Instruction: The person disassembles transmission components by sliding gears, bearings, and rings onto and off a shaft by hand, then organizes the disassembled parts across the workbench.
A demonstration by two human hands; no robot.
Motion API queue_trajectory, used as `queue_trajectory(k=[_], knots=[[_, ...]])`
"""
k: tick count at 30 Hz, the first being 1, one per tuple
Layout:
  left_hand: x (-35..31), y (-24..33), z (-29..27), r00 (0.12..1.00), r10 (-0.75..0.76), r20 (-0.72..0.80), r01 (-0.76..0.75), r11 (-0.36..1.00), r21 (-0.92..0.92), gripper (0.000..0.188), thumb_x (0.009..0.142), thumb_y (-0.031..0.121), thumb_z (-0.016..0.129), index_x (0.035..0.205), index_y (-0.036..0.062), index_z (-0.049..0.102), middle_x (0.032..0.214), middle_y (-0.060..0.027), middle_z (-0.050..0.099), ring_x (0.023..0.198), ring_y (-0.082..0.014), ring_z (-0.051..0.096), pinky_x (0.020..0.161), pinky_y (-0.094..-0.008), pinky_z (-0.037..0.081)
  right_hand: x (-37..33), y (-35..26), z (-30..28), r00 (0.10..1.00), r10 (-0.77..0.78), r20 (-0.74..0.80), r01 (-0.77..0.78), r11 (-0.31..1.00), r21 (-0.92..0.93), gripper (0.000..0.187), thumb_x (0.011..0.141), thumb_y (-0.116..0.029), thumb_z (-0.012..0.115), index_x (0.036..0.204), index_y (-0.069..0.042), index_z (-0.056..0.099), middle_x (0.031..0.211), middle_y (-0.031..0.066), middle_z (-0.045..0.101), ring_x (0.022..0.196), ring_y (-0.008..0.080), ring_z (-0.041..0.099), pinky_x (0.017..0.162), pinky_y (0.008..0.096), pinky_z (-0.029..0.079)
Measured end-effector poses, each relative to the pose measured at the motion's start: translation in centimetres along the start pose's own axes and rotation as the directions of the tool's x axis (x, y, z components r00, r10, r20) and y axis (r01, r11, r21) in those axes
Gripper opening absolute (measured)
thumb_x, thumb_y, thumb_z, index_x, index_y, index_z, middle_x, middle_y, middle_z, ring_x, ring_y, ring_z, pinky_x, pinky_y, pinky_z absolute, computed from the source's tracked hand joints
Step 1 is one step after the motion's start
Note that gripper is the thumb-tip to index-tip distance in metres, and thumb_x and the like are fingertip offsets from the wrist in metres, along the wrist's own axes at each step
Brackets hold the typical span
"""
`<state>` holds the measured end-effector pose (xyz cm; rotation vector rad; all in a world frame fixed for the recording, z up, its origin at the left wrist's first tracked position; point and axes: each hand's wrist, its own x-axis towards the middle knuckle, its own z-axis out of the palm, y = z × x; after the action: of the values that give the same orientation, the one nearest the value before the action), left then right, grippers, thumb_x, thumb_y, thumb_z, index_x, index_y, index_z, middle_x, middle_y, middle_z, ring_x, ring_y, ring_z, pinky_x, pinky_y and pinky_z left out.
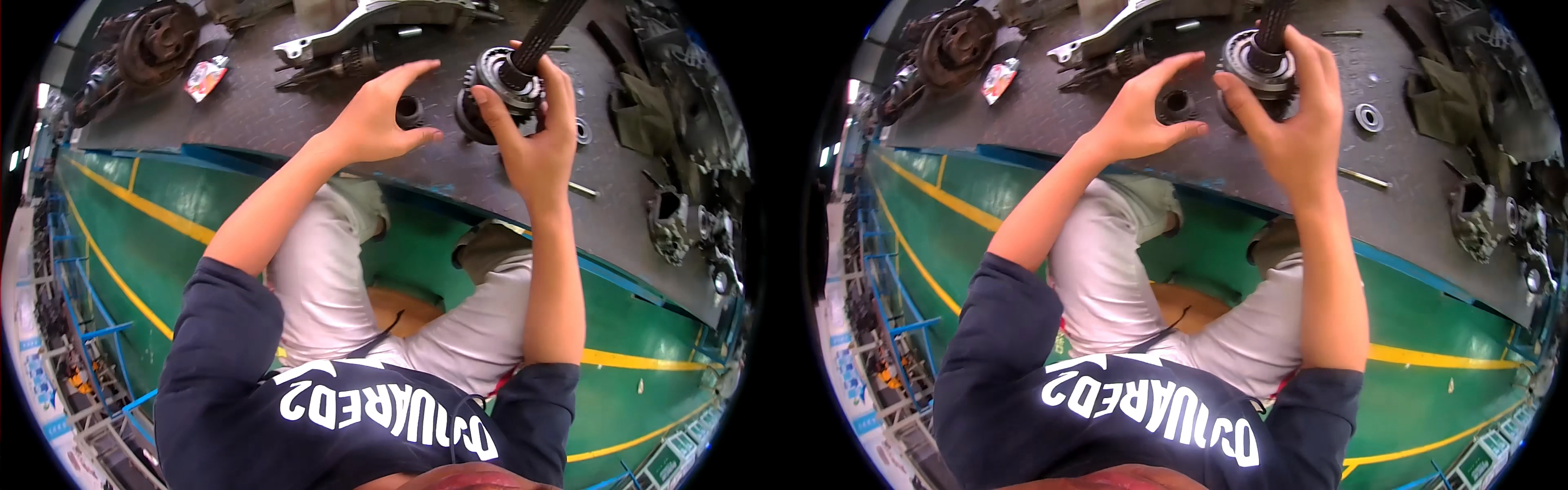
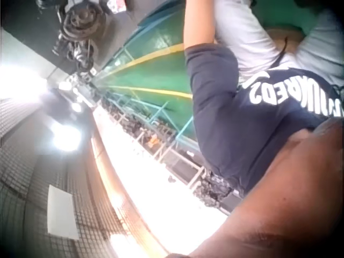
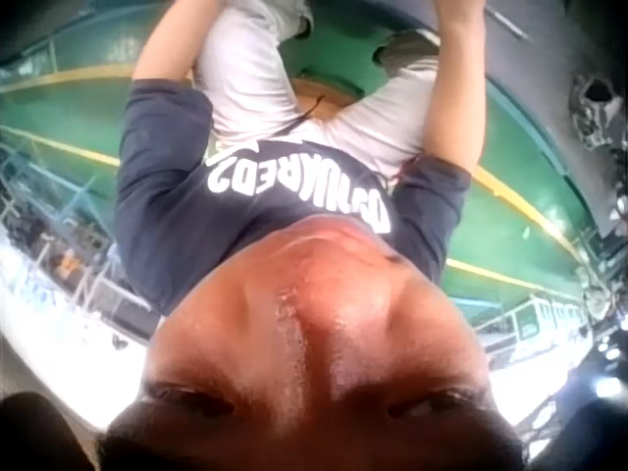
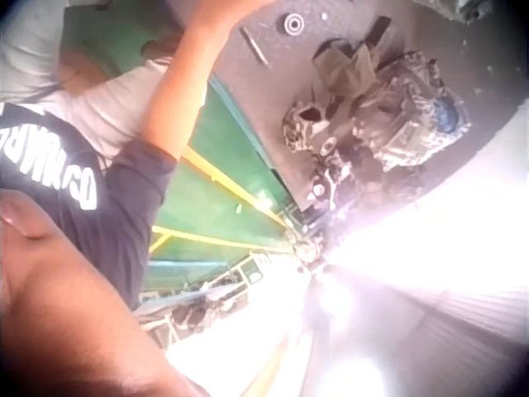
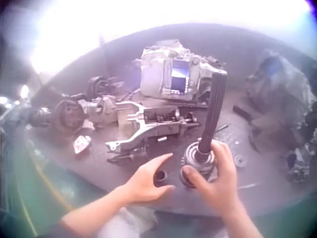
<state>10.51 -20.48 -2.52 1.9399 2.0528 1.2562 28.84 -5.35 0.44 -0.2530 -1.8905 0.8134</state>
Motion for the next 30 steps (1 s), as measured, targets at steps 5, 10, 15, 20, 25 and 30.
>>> queue_trajectory(k=[5, 10, 15, 20, 25, 30], knots=[[4.0, 2.6, 3.9, 0.999, -0.027, -0.043, -0.003, 0.813, -0.583, 0.107, 0.065, 0.017, 0.1, 0.155, 0.0055, 0.045, 0.138, -0.016, 0.068, 0.127, -0.0266, 0.067, 0.108, -0.0393, 0.054, 0.2, -0.8, -0.1, 0.997, 0.065, 0.045, -0.066, 0.997, 0.03, 0.06, 0.082, -0.017, 0.091, 0.134, -0.002, 0.066, 0.122, 0.0128, 0.067, 0.114, 0.0263, 0.067, 0.1, 0.0371, 0.053], [4.5, 3.2, 6.5, 0.979, -0.127, -0.157, 0.006, 0.794, -0.608, 0.079, 0.067, 0.017, 0.096, 0.134, 0.0062, 0.056, 0.115, -0.0143, 0.077, 0.106, -0.0252, 0.076, 0.092, -0.0387, 0.059, 0.5, -1.8, -0.8, 0.981, 0.11, 0.16, -0.111, 0.994, -0.006, 0.067, 0.086, -0.009, 0.09, 0.143, 0.001, 0.057, 0.133, 0.0079, 0.068, 0.119, 0.0174, 0.068, 0.104, 0.0339, 0.055], [4.8, 4.7, 6.5, 0.982, -0.161, -0.095, 0.072, 0.793, -0.605, 0.077, 0.07, 0.015, 0.096, 0.135, 0.007, 0.057, 0.116, -0.0107, 0.075, 0.106, -0.0181, 0.072, 0.097, -0.0351, 0.057, 1.1, -2.0, -2.3, 0.977, 0.162, 0.138, -0.168, 0.985, 0.032, 0.08, 0.079, -0.009, 0.094, 0.147, 0.002, 0.053, 0.122, 0.0099, 0.071, 0.111, 0.0176, 0.071, 0.099, 0.0316, 0.055], [4.0, 4.5, 7.5, 0.973, -0.145, -0.181, 0.016, 0.819, -0.574, 0.076, 0.063, 0.015, 0.092, 0.129, 0.0082, 0.055, 0.111, -0.0177, 0.072, 0.105, -0.0407, 0.071, 0.093, -0.0464, 0.056, 4.0, -5.4, -3.3, 0.979, 0.199, -0.046, -0.191, 0.972, 0.139, 0.08, 0.078, -0.009, 0.098, 0.144, 0.002, 0.055, 0.115, 0.0122, 0.074, 0.105, 0.0178, 0.072, 0.093, 0.0304, 0.058], [4.7, 5.2, 7.9, 0.968, -0.137, -0.212, -0.013, 0.811, -0.584, 0.072, 0.065, 0.017, 0.091, 0.127, 0.01, 0.055, 0.112, -0.0164, 0.071, 0.108, -0.0421, 0.069, 0.096, -0.0486, 0.055, 13.5, -9.8, -10.0, 0.991, -0.061, -0.119, 0.075, 0.99, 0.123, 0.051, 0.1, -0.012, 0.076, 0.142, 0.008, 0.056, 0.127, 0.0246, 0.071, 0.109, 0.0294, 0.076, 0.099, 0.0404, 0.062], [5.0, 4.0, 7.6, 0.949, -0.123, -0.291, -0.031, 0.881, -0.473, 0.071, 0.072, 0.017, 0.096, 0.13, 0.0088, 0.056, 0.112, -0.0151, 0.077, 0.107, -0.029, 0.077, 0.096, -0.039, 0.059, 16.7, -8.2, -13.8, 0.989, -0.117, -0.086, 0.122, 0.991, 0.054, 0.043, 0.104, -0.021, 0.071, 0.134, 0.009, 0.063, 0.118, 0.0175, 0.075, 0.116, 0.0278, 0.073, 0.105, 0.0413, 0.06]])
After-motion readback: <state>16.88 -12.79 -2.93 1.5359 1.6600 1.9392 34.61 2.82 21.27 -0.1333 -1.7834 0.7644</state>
